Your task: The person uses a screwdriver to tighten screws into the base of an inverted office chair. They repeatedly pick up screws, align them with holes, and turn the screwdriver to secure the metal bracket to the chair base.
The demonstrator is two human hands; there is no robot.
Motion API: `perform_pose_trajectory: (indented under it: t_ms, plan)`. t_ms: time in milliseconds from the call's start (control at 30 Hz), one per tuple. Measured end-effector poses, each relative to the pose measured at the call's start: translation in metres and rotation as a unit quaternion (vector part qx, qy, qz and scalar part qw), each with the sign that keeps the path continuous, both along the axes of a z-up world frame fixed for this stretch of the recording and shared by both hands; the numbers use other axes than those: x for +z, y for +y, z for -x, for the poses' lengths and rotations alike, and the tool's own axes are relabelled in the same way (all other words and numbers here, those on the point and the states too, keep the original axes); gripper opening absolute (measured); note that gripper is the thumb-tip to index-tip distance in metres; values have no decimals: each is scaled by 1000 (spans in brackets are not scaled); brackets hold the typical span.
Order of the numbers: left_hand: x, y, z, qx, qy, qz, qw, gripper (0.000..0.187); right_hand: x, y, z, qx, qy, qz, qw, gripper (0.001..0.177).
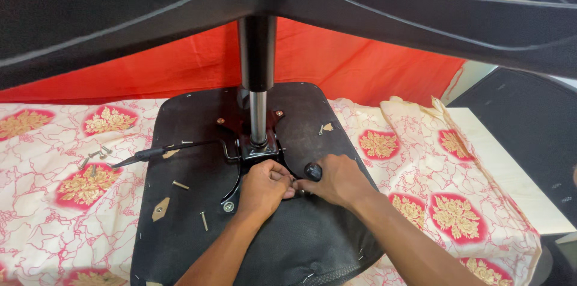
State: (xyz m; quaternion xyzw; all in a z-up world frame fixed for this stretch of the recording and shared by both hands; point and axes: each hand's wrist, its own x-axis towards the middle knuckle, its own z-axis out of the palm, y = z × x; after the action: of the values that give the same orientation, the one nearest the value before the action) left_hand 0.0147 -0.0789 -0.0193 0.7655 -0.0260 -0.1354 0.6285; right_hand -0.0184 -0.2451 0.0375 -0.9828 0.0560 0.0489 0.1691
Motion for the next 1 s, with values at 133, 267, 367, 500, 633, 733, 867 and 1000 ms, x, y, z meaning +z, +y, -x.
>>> perform_pose_trajectory:
  t_ms: [133, 267, 367, 500, 633, 733, 867, 1000]
  plan:
    - [2, -1, 2, -1, 17, -10, 1000, 8, 24, -5, -3, -66, 30, -69, 995, 52]
    - [5, -1, 2, -3, 13, -41, 999, 13, 57, -14, -7, -99, -8, -164, 981, 37]
    - [7, 0, 4, -46, -31, -13, 998, 21, 79, -16, -5, -71, -64, -243, 965, 25]
    - [9, -2, 5, -74, -35, -50, 995, 35, 95, -11, -5, 17, -122, -417, 901, 12]
    - [12, -9, 2, -136, -113, 13, 984, 42, 91, 1, -10, -1, -144, -556, 819, 10]
    - [11, -14, -6, -158, -118, -10, 980, 32, 84, 8, -14, 34, -175, -595, 784, 10]
    - [7, -14, -13, -163, -107, 35, 980, 24, 77, 9, -17, 24, -179, -584, 792, 10]
    - [3, -13, -15, -172, -94, 17, 981, 24, 73, 9, -19, 19, -172, -594, 786, 8]
